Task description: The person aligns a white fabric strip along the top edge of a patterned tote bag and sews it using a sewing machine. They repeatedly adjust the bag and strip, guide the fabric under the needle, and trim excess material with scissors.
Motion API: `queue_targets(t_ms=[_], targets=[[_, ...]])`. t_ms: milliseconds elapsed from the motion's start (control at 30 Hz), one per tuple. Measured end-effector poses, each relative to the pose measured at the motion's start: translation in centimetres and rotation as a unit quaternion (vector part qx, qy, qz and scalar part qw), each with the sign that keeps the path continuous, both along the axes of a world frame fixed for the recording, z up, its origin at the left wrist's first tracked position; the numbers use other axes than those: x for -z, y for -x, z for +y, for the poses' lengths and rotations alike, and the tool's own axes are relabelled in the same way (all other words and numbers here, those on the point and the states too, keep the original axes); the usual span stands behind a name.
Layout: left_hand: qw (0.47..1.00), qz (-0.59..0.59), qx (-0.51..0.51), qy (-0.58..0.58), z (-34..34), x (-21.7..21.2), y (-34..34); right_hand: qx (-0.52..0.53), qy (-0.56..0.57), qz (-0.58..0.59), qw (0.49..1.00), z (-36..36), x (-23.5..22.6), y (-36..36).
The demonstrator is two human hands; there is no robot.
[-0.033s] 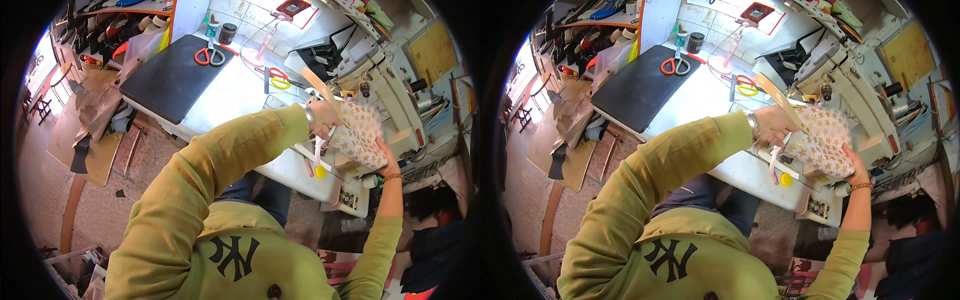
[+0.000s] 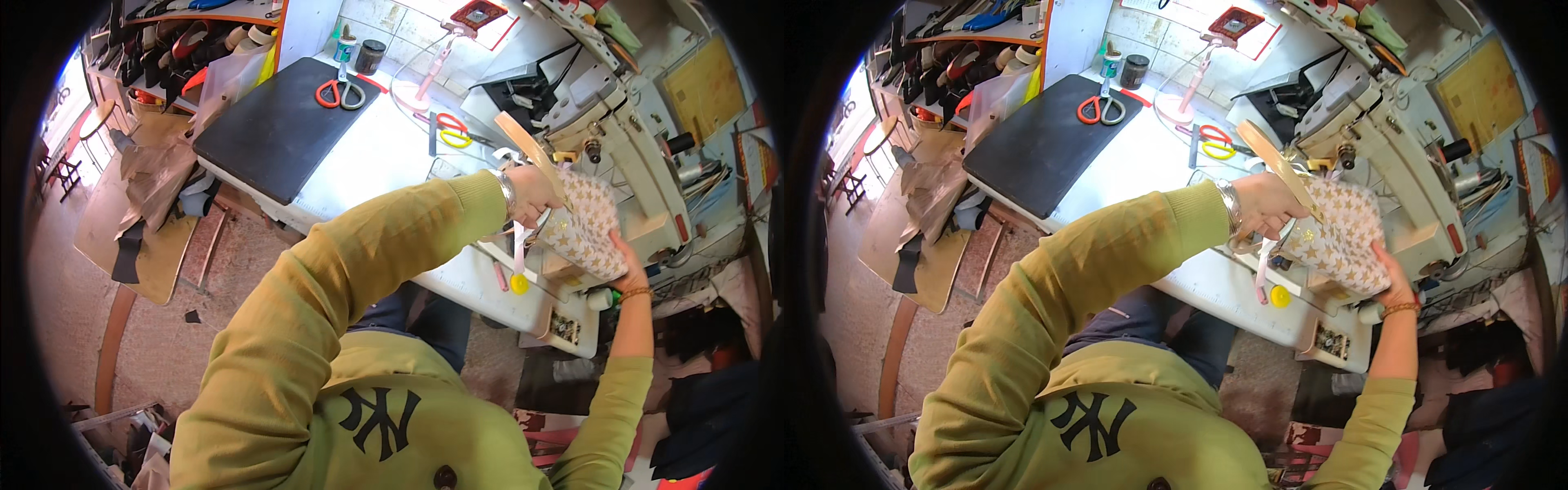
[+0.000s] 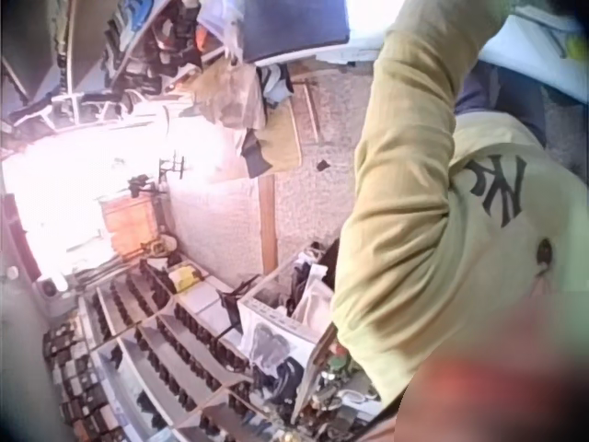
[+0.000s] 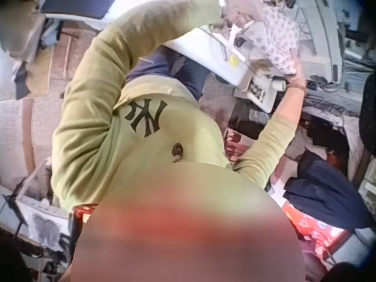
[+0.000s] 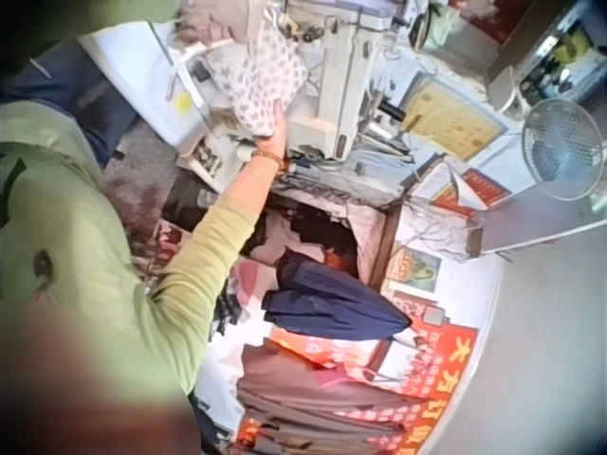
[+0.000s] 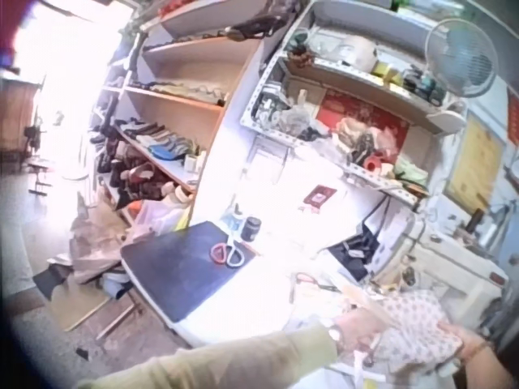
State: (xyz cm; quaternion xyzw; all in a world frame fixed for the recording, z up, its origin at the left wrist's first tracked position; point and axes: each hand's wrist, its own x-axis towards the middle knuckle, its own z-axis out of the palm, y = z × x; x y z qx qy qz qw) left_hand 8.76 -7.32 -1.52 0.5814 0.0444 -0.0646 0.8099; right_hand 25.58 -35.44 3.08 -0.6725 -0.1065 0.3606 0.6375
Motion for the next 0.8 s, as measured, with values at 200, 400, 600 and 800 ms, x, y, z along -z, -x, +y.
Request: queue_targets(t_ms=[200, 400, 600, 800], targets=[[0.979, -0.016, -0.021, -0.203, -1.5, -1.3, 0.5, 0.019, -0.036, 0.049, 0.998, -1.9, 2.8, -0.6], [0.973, -0.101, 0.028, -0.206, -1.8, 4.2, 3.5, -0.015, -0.083, 0.087, 0.993, -4.0, 7.7, 0.8], [0.955, -0.144, 0.035, -0.258, -1.3, 7.9, 5.8, 0.035, -0.069, 0.046, 0.996, -4.7, 11.9, 2.3], [0.992, -0.022, 0.013, -0.121, -2.1, 9.1, 6.4, 0.032, -0.059, 0.018, 0.998, -4.8, 13.4, 2.1]])
